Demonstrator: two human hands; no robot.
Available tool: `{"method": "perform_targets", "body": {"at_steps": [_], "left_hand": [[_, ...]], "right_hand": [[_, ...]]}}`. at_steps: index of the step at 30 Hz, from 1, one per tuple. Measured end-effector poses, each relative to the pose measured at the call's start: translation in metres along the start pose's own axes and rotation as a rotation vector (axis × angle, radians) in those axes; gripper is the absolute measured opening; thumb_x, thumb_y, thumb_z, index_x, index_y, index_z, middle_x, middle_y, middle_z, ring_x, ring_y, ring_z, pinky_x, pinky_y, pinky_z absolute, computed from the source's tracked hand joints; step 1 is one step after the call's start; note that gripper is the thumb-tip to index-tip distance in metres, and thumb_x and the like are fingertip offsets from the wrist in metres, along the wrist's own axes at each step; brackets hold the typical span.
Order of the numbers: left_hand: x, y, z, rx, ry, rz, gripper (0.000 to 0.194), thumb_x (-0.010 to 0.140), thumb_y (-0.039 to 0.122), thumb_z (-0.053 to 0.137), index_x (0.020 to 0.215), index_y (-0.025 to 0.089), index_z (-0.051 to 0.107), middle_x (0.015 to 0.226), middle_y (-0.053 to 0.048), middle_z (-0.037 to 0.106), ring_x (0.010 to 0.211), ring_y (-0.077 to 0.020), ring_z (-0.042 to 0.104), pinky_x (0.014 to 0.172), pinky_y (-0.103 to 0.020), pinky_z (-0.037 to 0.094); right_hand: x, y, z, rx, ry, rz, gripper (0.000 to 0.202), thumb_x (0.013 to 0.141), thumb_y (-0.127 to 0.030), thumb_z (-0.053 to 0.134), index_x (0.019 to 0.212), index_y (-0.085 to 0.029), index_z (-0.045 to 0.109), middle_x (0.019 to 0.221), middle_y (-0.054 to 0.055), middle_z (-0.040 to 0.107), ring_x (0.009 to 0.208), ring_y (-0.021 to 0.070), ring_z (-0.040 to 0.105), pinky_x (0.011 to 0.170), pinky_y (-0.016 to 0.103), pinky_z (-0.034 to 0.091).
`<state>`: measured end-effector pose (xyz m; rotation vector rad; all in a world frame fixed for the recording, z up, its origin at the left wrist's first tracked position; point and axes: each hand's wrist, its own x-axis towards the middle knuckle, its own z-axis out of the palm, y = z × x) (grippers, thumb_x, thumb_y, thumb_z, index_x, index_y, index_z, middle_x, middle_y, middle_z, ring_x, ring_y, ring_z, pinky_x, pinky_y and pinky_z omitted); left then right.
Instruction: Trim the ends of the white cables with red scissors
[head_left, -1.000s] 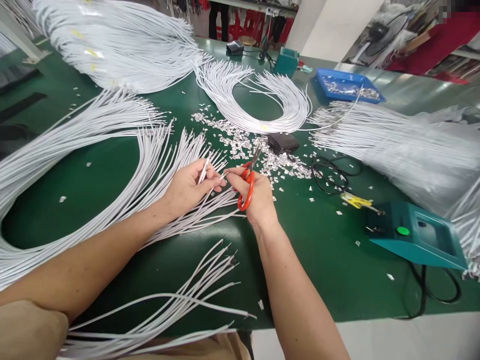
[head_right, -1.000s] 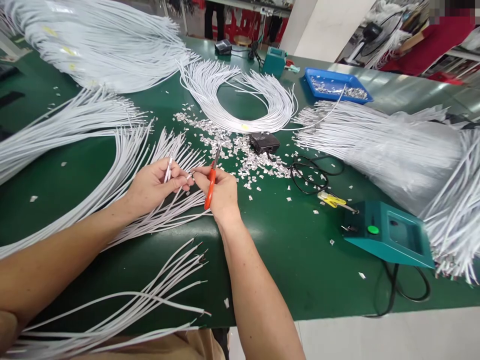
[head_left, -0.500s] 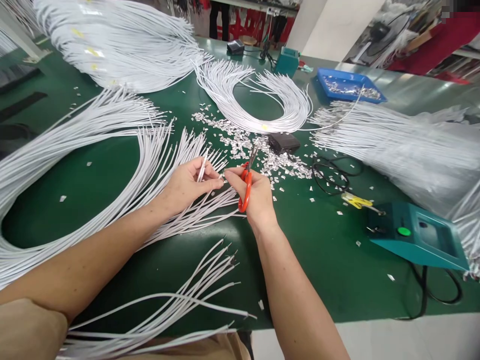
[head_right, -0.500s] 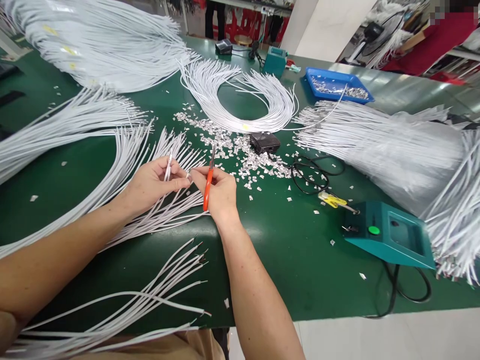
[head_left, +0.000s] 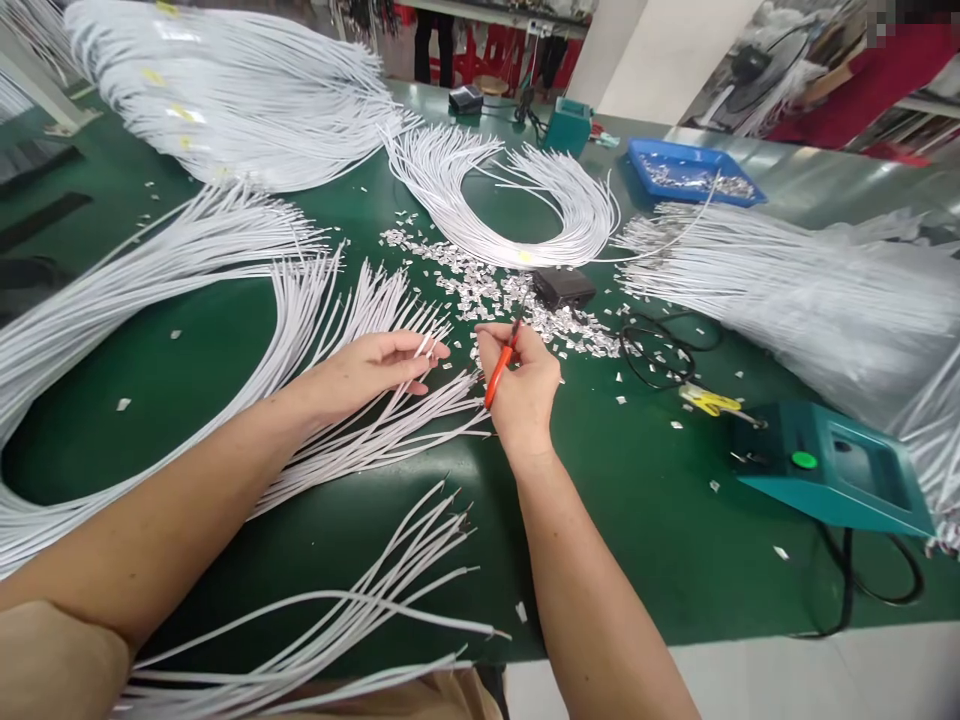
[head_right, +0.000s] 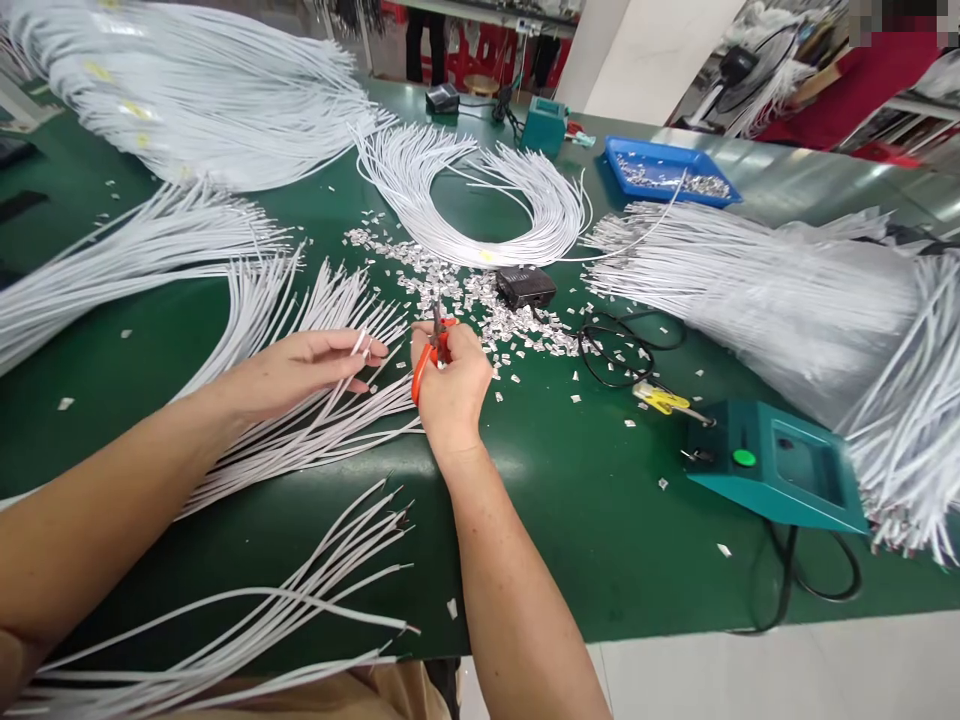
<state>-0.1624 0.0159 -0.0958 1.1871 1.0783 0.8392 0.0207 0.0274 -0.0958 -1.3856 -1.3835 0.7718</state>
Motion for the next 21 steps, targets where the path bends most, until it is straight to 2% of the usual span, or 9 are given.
{"method": "perform_targets", "body": {"at_steps": [4, 8, 13, 16, 21], "left_hand": [[0.0026, 0.0013, 0.0005, -0.01, 0.105, -0.019, 0.032, 0.071, 0.031, 0.078, 0.098, 0.018, 0.07, 0.096, -0.004, 0.07, 0.087, -0.0158, 0.065, 0.082, -0.03, 0.055], [0.0033, 0.0044, 0.0043, -0.036, 0.133, 0.022, 0.024, 0.068, 0.026, 0.08, 0.077, 0.017, 0.059, 0.073, 0.002, 0.064, 0.07, -0.0113, 0.064, 0.074, -0.025, 0.052], [0.0027, 0.0025, 0.0049, -0.048, 0.136, 0.068, 0.029, 0.067, 0.027, 0.08, 0.077, 0.018, 0.054, 0.079, 0.001, 0.066, 0.071, -0.0121, 0.065, 0.073, -0.027, 0.053], [0.0022, 0.0025, 0.0044, -0.057, 0.157, 0.08, 0.031, 0.066, 0.026, 0.08, 0.076, 0.017, 0.052, 0.082, 0.001, 0.066, 0.071, -0.0123, 0.065, 0.074, -0.028, 0.053], [0.0025, 0.0035, 0.0038, -0.048, 0.23, 0.109, 0.031, 0.066, 0.024, 0.079, 0.074, 0.017, 0.05, 0.079, 0.002, 0.066, 0.07, -0.0121, 0.065, 0.075, -0.027, 0.052]], "right_hand": [[-0.0025, -0.0037, 0.0045, 0.168, -0.177, 0.091, 0.02, 0.076, -0.033, 0.064, 0.079, -0.016, 0.072, 0.083, 0.002, 0.071, 0.073, 0.0134, 0.059, 0.073, 0.025, 0.046], [-0.0037, -0.0062, 0.0057, 0.286, -0.325, 0.187, 0.019, 0.072, -0.034, 0.068, 0.077, -0.016, 0.074, 0.077, 0.001, 0.07, 0.071, 0.0127, 0.059, 0.072, 0.025, 0.045], [-0.0036, -0.0064, 0.005, 0.329, -0.383, 0.2, 0.025, 0.07, -0.041, 0.071, 0.077, -0.016, 0.073, 0.073, -0.001, 0.067, 0.069, 0.0117, 0.057, 0.071, 0.025, 0.045], [-0.0009, -0.0035, 0.0021, 0.181, -0.386, 0.175, 0.028, 0.073, -0.042, 0.068, 0.08, -0.016, 0.072, 0.075, 0.0, 0.067, 0.068, 0.0119, 0.055, 0.068, 0.025, 0.043], [0.0021, 0.002, -0.0014, -0.424, -0.4, 0.052, 0.022, 0.078, -0.039, 0.061, 0.073, -0.019, 0.068, 0.072, 0.001, 0.065, 0.062, 0.0129, 0.05, 0.058, 0.025, 0.035]]}}
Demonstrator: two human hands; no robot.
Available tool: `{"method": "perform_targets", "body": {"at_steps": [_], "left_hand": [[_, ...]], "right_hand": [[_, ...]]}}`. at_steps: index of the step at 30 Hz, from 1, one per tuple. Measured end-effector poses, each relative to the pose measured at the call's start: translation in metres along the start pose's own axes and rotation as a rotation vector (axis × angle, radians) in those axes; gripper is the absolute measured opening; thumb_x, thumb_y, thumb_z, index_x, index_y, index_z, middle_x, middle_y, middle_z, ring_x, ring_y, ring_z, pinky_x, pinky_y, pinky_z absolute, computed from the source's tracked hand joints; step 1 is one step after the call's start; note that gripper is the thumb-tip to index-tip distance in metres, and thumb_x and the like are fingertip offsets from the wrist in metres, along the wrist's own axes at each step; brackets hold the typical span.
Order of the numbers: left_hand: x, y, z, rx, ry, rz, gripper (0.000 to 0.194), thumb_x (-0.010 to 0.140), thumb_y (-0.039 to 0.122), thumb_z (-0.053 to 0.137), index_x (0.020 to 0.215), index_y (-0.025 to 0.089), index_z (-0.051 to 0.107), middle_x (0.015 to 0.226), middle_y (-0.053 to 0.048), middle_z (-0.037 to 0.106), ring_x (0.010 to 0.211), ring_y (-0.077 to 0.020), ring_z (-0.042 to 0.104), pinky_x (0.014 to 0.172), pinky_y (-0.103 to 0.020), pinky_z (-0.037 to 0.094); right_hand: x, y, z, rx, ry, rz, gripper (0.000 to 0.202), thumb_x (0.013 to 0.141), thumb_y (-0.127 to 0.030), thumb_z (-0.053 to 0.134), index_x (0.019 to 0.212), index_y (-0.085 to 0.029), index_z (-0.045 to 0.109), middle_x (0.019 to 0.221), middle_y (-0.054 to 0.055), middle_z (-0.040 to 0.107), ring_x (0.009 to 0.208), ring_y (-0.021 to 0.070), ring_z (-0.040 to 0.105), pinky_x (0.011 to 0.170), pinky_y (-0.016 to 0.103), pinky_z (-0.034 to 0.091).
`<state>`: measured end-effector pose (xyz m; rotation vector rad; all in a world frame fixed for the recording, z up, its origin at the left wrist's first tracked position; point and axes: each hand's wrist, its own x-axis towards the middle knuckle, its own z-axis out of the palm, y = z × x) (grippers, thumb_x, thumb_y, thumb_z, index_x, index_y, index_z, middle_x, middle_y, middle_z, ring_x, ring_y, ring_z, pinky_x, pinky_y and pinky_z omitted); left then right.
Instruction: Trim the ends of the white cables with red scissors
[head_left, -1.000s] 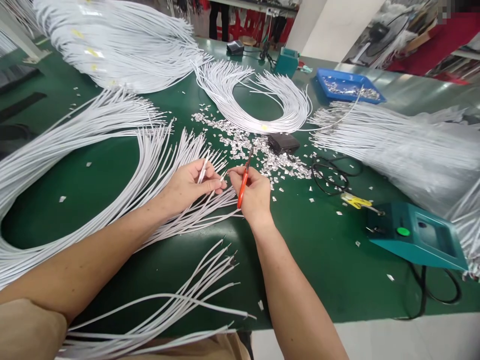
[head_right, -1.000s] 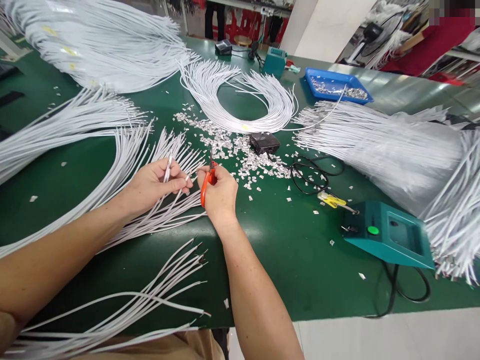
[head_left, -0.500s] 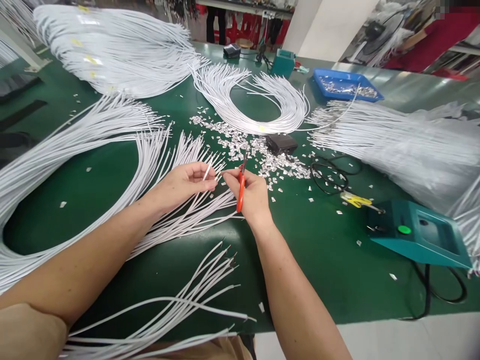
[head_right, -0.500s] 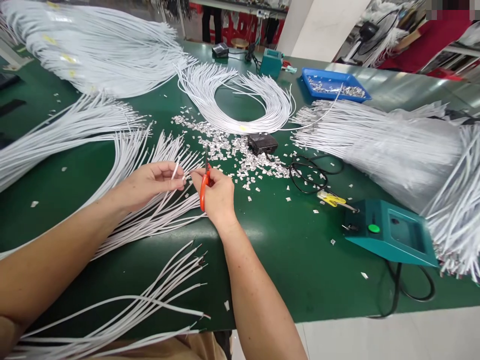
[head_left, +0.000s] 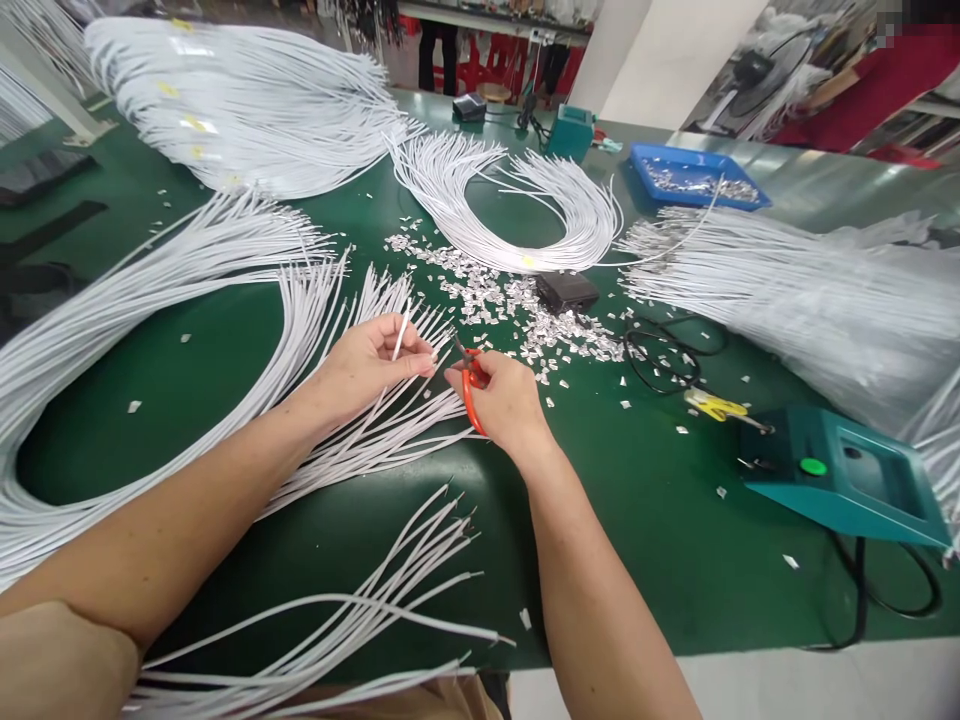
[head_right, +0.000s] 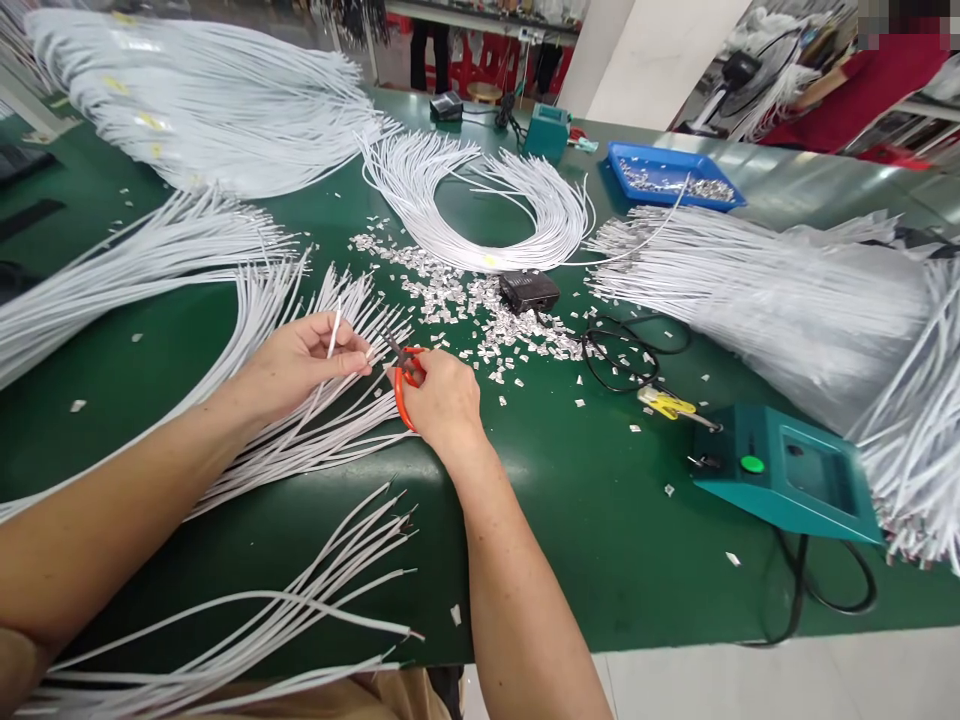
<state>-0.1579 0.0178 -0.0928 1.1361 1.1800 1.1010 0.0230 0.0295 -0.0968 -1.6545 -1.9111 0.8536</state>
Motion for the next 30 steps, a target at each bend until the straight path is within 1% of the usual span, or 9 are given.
{"method": "perform_targets", "body": {"at_steps": [3, 10, 12, 16, 17, 19, 23, 27, 30], "left_hand": [[0.0005, -0.0013, 0.0, 0.029, -0.004, 0.015, 0.032, 0.067, 0.026, 0.078, 0.073, 0.018, 0.047, 0.08, 0.001, 0.067, 0.072, -0.0134, 0.066, 0.076, -0.029, 0.053], [-0.0002, -0.0002, 0.0022, 0.087, 0.001, 0.045, 0.035, 0.068, 0.028, 0.075, 0.068, 0.019, 0.042, 0.079, 0.001, 0.067, 0.072, -0.0145, 0.065, 0.074, -0.03, 0.051], [-0.0003, 0.0001, 0.0015, 0.102, -0.016, 0.054, 0.034, 0.068, 0.027, 0.075, 0.067, 0.019, 0.041, 0.081, 0.0, 0.066, 0.074, -0.0142, 0.064, 0.074, -0.029, 0.05], [-0.0002, 0.0001, -0.0016, 0.148, -0.1, 0.041, 0.032, 0.068, 0.026, 0.077, 0.068, 0.018, 0.045, 0.082, 0.001, 0.065, 0.077, -0.0128, 0.062, 0.072, -0.025, 0.049], [-0.0004, 0.0005, -0.0018, 0.157, -0.1, 0.034, 0.032, 0.067, 0.025, 0.077, 0.068, 0.018, 0.045, 0.081, 0.001, 0.065, 0.076, -0.0125, 0.062, 0.071, -0.025, 0.049], [-0.0011, 0.0024, -0.0007, 0.162, -0.06, 0.026, 0.033, 0.067, 0.025, 0.077, 0.066, 0.018, 0.045, 0.078, 0.001, 0.066, 0.073, -0.0128, 0.063, 0.07, -0.025, 0.05], [-0.0035, 0.0067, 0.0042, 0.113, -0.005, 0.006, 0.037, 0.066, 0.026, 0.077, 0.062, 0.018, 0.041, 0.073, 0.0, 0.067, 0.07, -0.0152, 0.066, 0.072, -0.029, 0.053], [-0.0038, 0.0046, 0.0044, 0.042, -0.028, 0.011, 0.036, 0.072, 0.025, 0.074, 0.062, 0.018, 0.04, 0.078, -0.001, 0.07, 0.07, -0.0142, 0.067, 0.075, -0.03, 0.054], [-0.0027, 0.0018, 0.0019, 0.03, -0.046, 0.015, 0.034, 0.074, 0.025, 0.073, 0.065, 0.018, 0.041, 0.077, -0.001, 0.069, 0.072, -0.0143, 0.068, 0.075, -0.03, 0.054]], "right_hand": [[-0.0006, -0.0009, 0.0015, -0.17, -0.035, -0.022, 0.024, 0.08, -0.041, 0.061, 0.069, -0.019, 0.063, 0.072, 0.002, 0.064, 0.061, 0.0135, 0.05, 0.056, 0.025, 0.032], [-0.0036, -0.005, 0.0018, -0.358, -0.03, -0.077, 0.024, 0.083, -0.036, 0.058, 0.067, -0.019, 0.061, 0.075, 0.004, 0.065, 0.066, 0.0155, 0.055, 0.057, 0.026, 0.031], [-0.0038, -0.0047, 0.0013, -0.378, -0.031, -0.086, 0.025, 0.084, -0.037, 0.058, 0.067, -0.019, 0.06, 0.076, 0.004, 0.066, 0.066, 0.0154, 0.055, 0.057, 0.026, 0.03], [-0.004, -0.0044, 0.0009, -0.399, -0.041, -0.086, 0.026, 0.085, -0.039, 0.058, 0.068, -0.019, 0.062, 0.077, 0.004, 0.066, 0.067, 0.0158, 0.056, 0.057, 0.027, 0.029], [-0.0042, -0.0043, 0.0009, -0.404, -0.042, -0.09, 0.027, 0.085, -0.04, 0.058, 0.068, -0.02, 0.063, 0.077, 0.004, 0.066, 0.068, 0.016, 0.056, 0.057, 0.027, 0.029], [-0.0046, -0.0042, 0.0014, -0.412, -0.035, -0.105, 0.028, 0.086, -0.041, 0.057, 0.069, -0.02, 0.063, 0.078, 0.005, 0.066, 0.07, 0.0163, 0.057, 0.058, 0.027, 0.03], [-0.0047, -0.0023, 0.0047, -0.447, -0.008, -0.136, 0.03, 0.088, -0.04, 0.054, 0.068, -0.019, 0.062, 0.077, 0.005, 0.066, 0.071, 0.0165, 0.057, 0.06, 0.027, 0.032], [-0.0036, 0.0006, 0.0075, -0.462, 0.028, -0.176, 0.027, 0.088, -0.032, 0.051, 0.066, -0.018, 0.06, 0.076, 0.005, 0.065, 0.072, 0.0167, 0.057, 0.062, 0.028, 0.032], [-0.0024, 0.002, 0.0047, -0.392, 0.008, -0.162, 0.024, 0.085, -0.03, 0.054, 0.065, -0.018, 0.061, 0.075, 0.005, 0.065, 0.07, 0.0166, 0.055, 0.062, 0.028, 0.033]]}}
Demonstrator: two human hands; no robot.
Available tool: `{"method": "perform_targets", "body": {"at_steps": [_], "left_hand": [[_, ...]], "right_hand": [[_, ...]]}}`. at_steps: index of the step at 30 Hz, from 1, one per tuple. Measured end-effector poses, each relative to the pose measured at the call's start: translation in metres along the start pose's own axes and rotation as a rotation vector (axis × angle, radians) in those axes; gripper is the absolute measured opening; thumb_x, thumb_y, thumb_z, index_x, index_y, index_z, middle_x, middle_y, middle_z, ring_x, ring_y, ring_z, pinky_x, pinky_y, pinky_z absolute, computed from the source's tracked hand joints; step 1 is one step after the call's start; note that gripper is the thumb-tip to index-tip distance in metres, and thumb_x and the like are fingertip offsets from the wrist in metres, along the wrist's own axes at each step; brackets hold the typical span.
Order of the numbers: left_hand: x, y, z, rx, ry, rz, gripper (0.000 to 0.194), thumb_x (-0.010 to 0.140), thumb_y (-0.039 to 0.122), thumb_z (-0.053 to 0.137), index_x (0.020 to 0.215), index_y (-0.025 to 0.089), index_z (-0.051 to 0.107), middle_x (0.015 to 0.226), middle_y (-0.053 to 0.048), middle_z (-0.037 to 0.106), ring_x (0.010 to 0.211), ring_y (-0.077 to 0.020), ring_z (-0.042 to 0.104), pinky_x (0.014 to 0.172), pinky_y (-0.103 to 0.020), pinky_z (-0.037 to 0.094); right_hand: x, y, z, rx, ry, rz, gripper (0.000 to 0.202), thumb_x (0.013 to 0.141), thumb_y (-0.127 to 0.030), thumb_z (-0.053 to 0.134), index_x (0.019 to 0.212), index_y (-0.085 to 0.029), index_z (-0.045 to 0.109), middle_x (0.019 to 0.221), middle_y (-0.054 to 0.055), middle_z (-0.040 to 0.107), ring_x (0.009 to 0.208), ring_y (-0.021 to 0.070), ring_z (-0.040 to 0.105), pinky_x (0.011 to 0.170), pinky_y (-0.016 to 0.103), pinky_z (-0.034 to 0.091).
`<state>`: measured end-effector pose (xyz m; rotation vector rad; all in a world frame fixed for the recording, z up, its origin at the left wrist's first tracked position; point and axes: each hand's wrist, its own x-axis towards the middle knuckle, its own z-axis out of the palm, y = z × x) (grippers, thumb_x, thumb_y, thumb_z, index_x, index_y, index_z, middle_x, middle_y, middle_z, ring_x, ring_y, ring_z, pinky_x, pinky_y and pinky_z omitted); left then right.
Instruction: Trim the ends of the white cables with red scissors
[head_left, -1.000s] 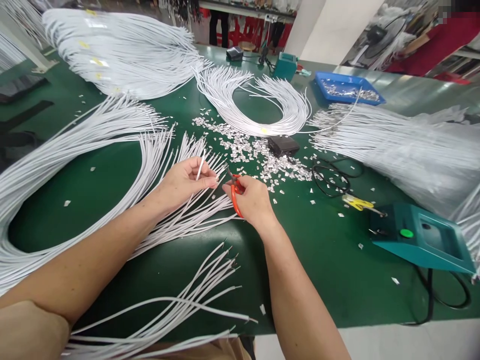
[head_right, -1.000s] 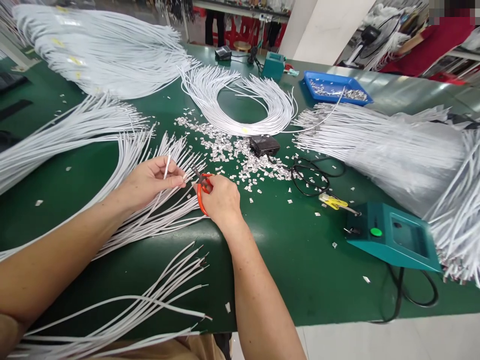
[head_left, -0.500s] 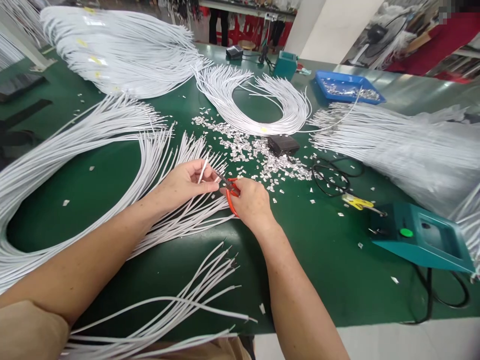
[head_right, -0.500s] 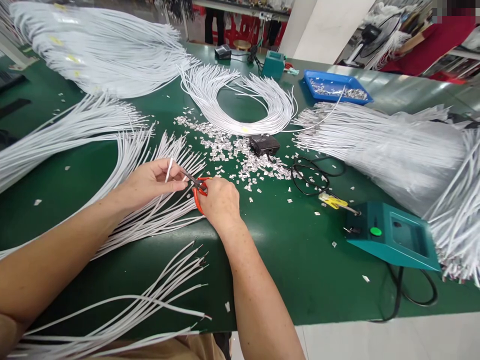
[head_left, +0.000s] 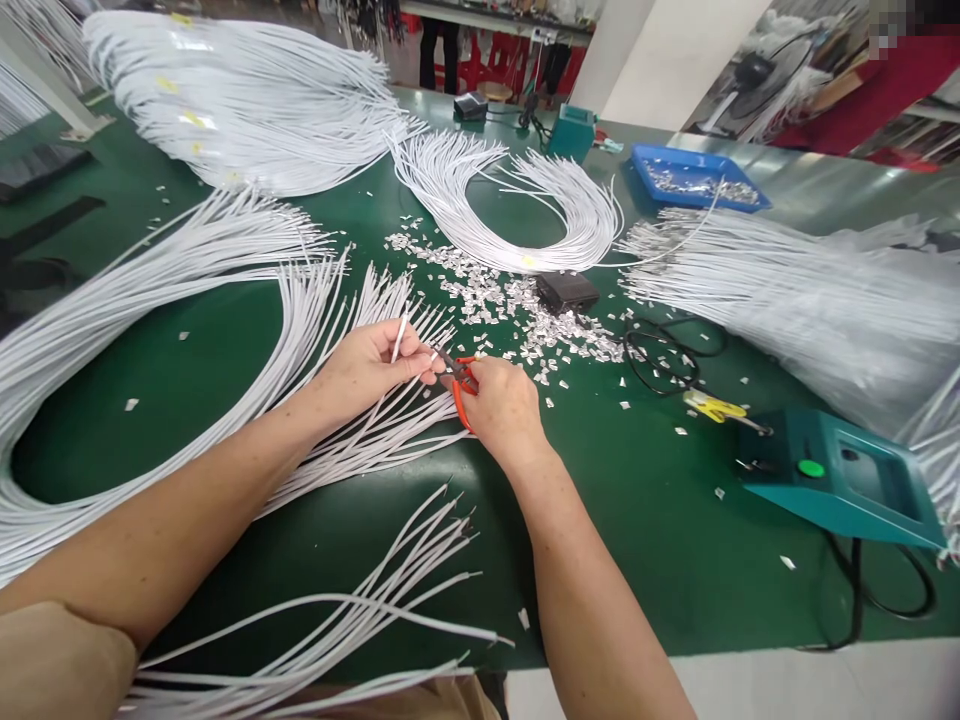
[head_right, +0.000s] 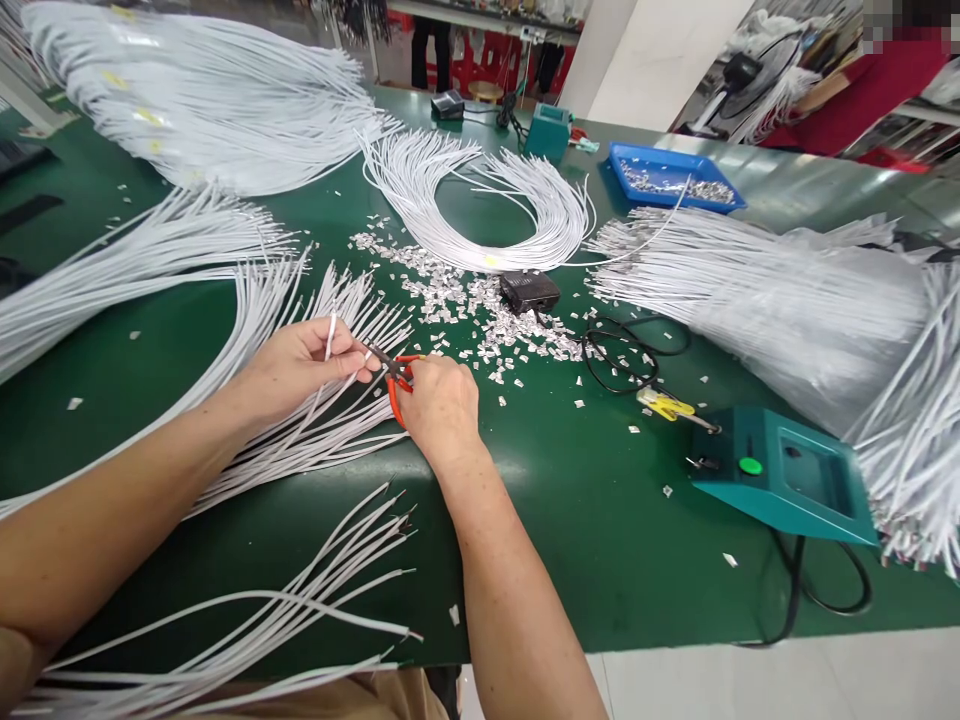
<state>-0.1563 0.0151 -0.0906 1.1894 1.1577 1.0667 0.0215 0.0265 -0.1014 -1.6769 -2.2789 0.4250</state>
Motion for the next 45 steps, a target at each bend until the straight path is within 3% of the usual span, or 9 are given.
{"method": "perform_targets", "body": {"at_steps": [2, 8, 13, 22, 30, 37, 45], "left_hand": [[0.0, 0.0, -0.001, 0.027, 0.007, 0.002, 0.035, 0.074, 0.026, 0.074, 0.066, 0.019, 0.041, 0.076, 0.0, 0.068, 0.074, -0.0149, 0.068, 0.075, -0.029, 0.054], [-0.002, 0.002, 0.003, 0.247, 0.068, 0.033, 0.027, 0.072, 0.027, 0.075, 0.069, 0.017, 0.05, 0.077, 0.001, 0.069, 0.07, -0.0132, 0.065, 0.071, -0.027, 0.052], [-0.003, -0.003, 0.005, 0.266, 0.083, 0.062, 0.028, 0.071, 0.027, 0.075, 0.068, 0.018, 0.049, 0.08, 0.0, 0.069, 0.072, -0.0135, 0.065, 0.072, -0.027, 0.051], [-0.002, -0.004, 0.005, 0.219, 0.066, 0.061, 0.034, 0.071, 0.032, 0.075, 0.066, 0.018, 0.045, 0.08, -0.002, 0.069, 0.074, -0.0155, 0.065, 0.073, -0.029, 0.052], [-0.001, -0.006, 0.007, 0.137, 0.047, 0.021, 0.033, 0.071, 0.029, 0.075, 0.065, 0.018, 0.044, 0.077, 0.0, 0.067, 0.073, -0.0145, 0.066, 0.074, -0.029, 0.051], [-0.001, -0.01, 0.006, 0.003, -0.008, 0.016, 0.032, 0.076, 0.024, 0.069, 0.064, 0.018, 0.041, 0.07, 0.003, 0.064, 0.074, -0.0133, 0.068, 0.075, -0.027, 0.052], [0.0, -0.012, 0.005, -0.002, -0.026, 0.013, 0.032, 0.078, 0.027, 0.069, 0.065, 0.018, 0.041, 0.078, -0.001, 0.069, 0.076, -0.0137, 0.068, 0.078, -0.029, 0.053]], "right_hand": [[0.001, 0.001, -0.004, 0.164, -0.006, 0.05, 0.018, 0.081, -0.03, 0.059, 0.068, -0.017, 0.063, 0.074, 0.004, 0.065, 0.067, 0.0155, 0.054, 0.061, 0.027, 0.035], [0.001, -0.006, -0.011, 0.977, 0.115, 0.131, 0.019, 0.072, -0.033, 0.068, 0.081, -0.018, 0.073, 0.075, 0.0, 0.068, 0.067, 0.0126, 0.057, 0.067, 0.025, 0.043], [0.001, -0.012, -0.008, 1.223, 0.097, 0.212, 0.015, 0.065, -0.03, 0.074, 0.073, -0.017, 0.075, 0.072, 0.0, 0.068, 0.069, 0.0124, 0.057, 0.069, 0.025, 0.044], [0.002, -0.013, -0.004, 1.351, 0.081, 0.279, 0.017, 0.06, -0.027, 0.078, 0.073, -0.016, 0.076, 0.067, -0.002, 0.065, 0.058, 0.0078, 0.048, 0.062, 0.023, 0.041], [-0.001, -0.02, -0.001, 1.269, 0.171, 0.285, 0.014, 0.068, -0.028, 0.071, 0.076, -0.017, 0.076, 0.072, 0.0, 0.067, 0.067, 0.0111, 0.056, 0.067, 0.024, 0.045], [0.0, -0.02, 0.001, 1.297, 0.149, 0.213, 0.017, 0.069, -0.03, 0.072, 0.079, -0.016, 0.075, 0.069, 0.0, 0.067, 0.067, 0.0125, 0.058, 0.07, 0.026, 0.046], [0.001, -0.016, 0.0, 1.335, 0.098, 0.271, 0.013, 0.067, -0.025, 0.071, 0.076, -0.017, 0.075, 0.069, -0.002, 0.065, 0.062, 0.0091, 0.052, 0.067, 0.024, 0.043]]}}
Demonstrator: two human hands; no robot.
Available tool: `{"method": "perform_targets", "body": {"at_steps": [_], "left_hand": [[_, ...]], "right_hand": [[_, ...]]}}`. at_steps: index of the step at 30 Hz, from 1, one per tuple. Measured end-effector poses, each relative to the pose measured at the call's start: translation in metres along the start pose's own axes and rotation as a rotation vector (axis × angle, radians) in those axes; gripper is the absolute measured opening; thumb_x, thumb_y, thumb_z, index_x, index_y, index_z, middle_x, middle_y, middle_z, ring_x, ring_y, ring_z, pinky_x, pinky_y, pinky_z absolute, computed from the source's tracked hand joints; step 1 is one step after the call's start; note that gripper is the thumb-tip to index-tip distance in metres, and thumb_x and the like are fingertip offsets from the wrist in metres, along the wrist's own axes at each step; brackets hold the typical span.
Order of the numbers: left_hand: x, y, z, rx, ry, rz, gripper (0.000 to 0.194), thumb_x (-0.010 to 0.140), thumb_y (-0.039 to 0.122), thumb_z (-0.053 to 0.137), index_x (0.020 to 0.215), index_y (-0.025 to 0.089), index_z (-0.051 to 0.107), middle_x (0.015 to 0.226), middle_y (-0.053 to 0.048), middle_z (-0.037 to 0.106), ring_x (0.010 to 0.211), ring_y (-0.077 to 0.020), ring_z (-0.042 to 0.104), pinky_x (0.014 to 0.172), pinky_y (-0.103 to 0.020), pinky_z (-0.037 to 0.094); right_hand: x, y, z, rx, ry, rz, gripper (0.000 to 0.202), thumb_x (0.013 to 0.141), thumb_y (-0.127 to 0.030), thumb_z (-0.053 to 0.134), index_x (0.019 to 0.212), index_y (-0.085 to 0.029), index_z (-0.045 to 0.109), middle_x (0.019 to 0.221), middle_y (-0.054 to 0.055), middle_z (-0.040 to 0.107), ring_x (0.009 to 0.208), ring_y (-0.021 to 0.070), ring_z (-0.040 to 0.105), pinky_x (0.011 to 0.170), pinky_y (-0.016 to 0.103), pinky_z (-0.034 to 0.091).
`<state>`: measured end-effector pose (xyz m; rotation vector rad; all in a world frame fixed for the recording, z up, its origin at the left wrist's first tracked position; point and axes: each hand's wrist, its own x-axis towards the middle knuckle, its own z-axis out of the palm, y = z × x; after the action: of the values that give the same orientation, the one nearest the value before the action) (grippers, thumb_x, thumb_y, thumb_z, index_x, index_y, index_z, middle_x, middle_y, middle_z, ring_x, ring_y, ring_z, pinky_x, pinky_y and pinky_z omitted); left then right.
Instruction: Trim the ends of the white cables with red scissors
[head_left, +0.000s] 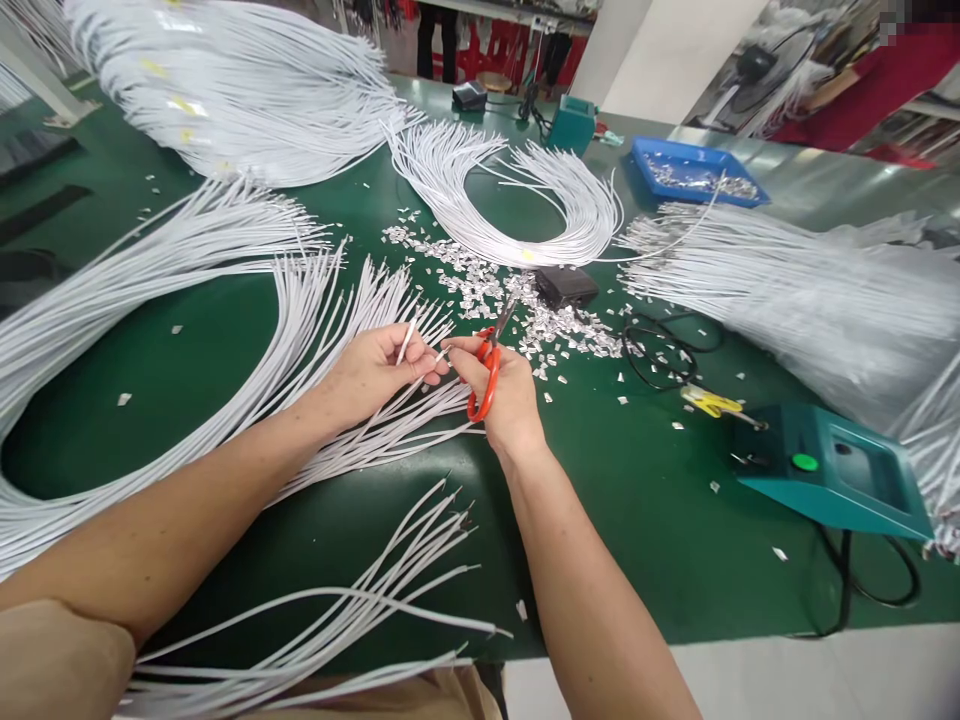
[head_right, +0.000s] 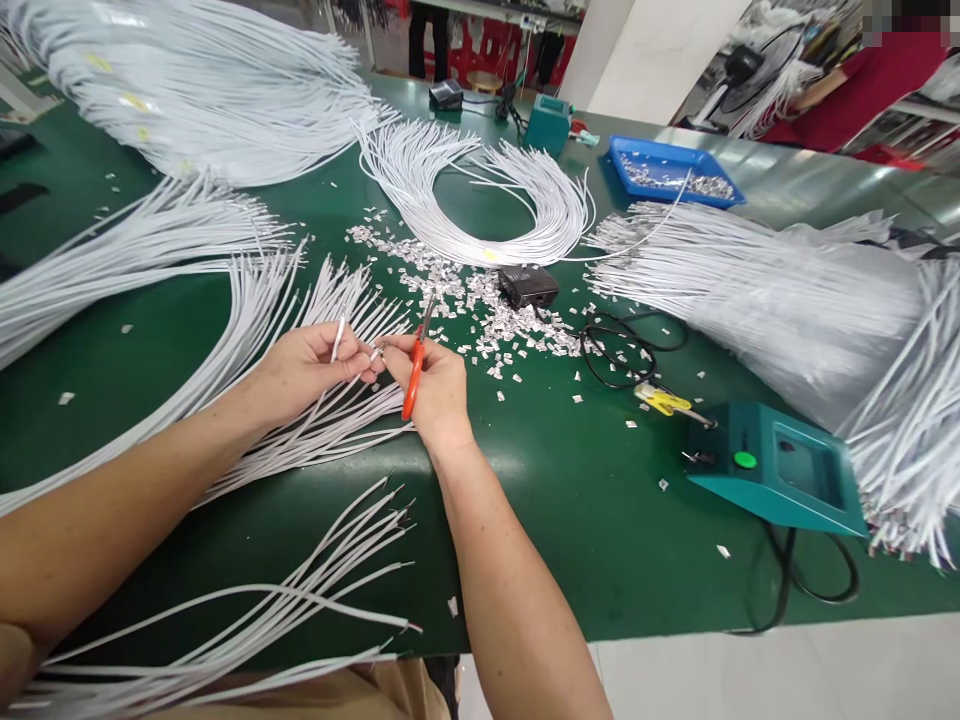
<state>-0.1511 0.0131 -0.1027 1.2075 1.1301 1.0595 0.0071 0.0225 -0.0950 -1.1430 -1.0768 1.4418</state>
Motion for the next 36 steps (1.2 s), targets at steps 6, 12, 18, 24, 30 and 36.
{"method": "perform_targets", "body": {"at_steps": [6, 12, 18, 24, 30, 36], "left_hand": [[-0.002, 0.001, -0.002, -0.062, -0.115, -0.063, 0.032, 0.08, 0.027, 0.067, 0.067, 0.019, 0.039, 0.077, 0.001, 0.067, 0.071, -0.0133, 0.066, 0.072, -0.029, 0.051], [-0.001, 0.006, -0.001, 0.056, -0.002, -0.041, 0.035, 0.07, 0.03, 0.077, 0.069, 0.019, 0.043, 0.074, 0.001, 0.066, 0.073, -0.0146, 0.065, 0.074, -0.03, 0.051], [0.0, 0.003, -0.003, 0.096, 0.054, 0.003, 0.028, 0.072, 0.029, 0.077, 0.071, 0.018, 0.05, 0.078, 0.001, 0.067, 0.071, -0.0123, 0.062, 0.073, -0.027, 0.05], [-0.002, 0.007, -0.001, 0.007, -0.078, -0.057, 0.022, 0.079, 0.035, 0.072, 0.081, 0.018, 0.059, 0.087, -0.002, 0.066, 0.091, -0.0163, 0.064, 0.079, -0.028, 0.052], [-0.004, 0.004, -0.003, 0.0, -0.123, -0.14, 0.031, 0.088, 0.048, 0.057, 0.096, 0.021, 0.071, 0.091, -0.004, 0.06, 0.086, -0.0157, 0.057, 0.07, -0.026, 0.05], [-0.004, 0.005, -0.002, -0.082, -0.159, -0.119, 0.021, 0.084, 0.036, 0.066, 0.098, 0.02, 0.064, 0.072, 0.001, 0.06, 0.068, -0.0129, 0.057, 0.07, -0.027, 0.046]], "right_hand": [[0.0, -0.002, -0.002, 0.01, -0.124, 0.047, 0.017, 0.07, -0.028, 0.069, 0.08, -0.016, 0.075, 0.062, -0.002, 0.063, 0.06, 0.0106, 0.056, 0.067, 0.025, 0.045], [0.0, -0.004, -0.003, -0.141, 0.054, -0.019, 0.021, 0.071, -0.034, 0.069, 0.079, -0.016, 0.075, 0.074, 0.001, 0.068, 0.069, 0.0125, 0.057, 0.069, 0.025, 0.044], [-0.001, -0.005, -0.004, -0.211, -0.047, -0.046, 0.017, 0.071, -0.032, 0.069, 0.076, -0.016, 0.074, 0.073, 0.0, 0.067, 0.068, 0.0125, 0.056, 0.068, 0.025, 0.043], [0.006, 0.004, -0.014, -0.407, 0.23, -0.162, 0.023, 0.074, -0.038, 0.066, 0.071, -0.016, 0.069, 0.068, 0.0, 0.063, 0.063, 0.0126, 0.051, 0.065, 0.027, 0.041], [0.004, -0.004, -0.013, -0.28, 0.171, -0.253, 0.02, 0.076, -0.034, 0.066, 0.086, -0.018, 0.073, 0.086, 0.003, 0.069, 0.076, 0.0139, 0.057, 0.075, 0.027, 0.045], [0.006, -0.009, -0.012, -0.025, -0.044, -0.005, 0.028, 0.069, -0.043, 0.072, 0.08, -0.017, 0.075, 0.064, -0.001, 0.058, 0.063, 0.0114, 0.05, 0.063, 0.025, 0.043]]}}
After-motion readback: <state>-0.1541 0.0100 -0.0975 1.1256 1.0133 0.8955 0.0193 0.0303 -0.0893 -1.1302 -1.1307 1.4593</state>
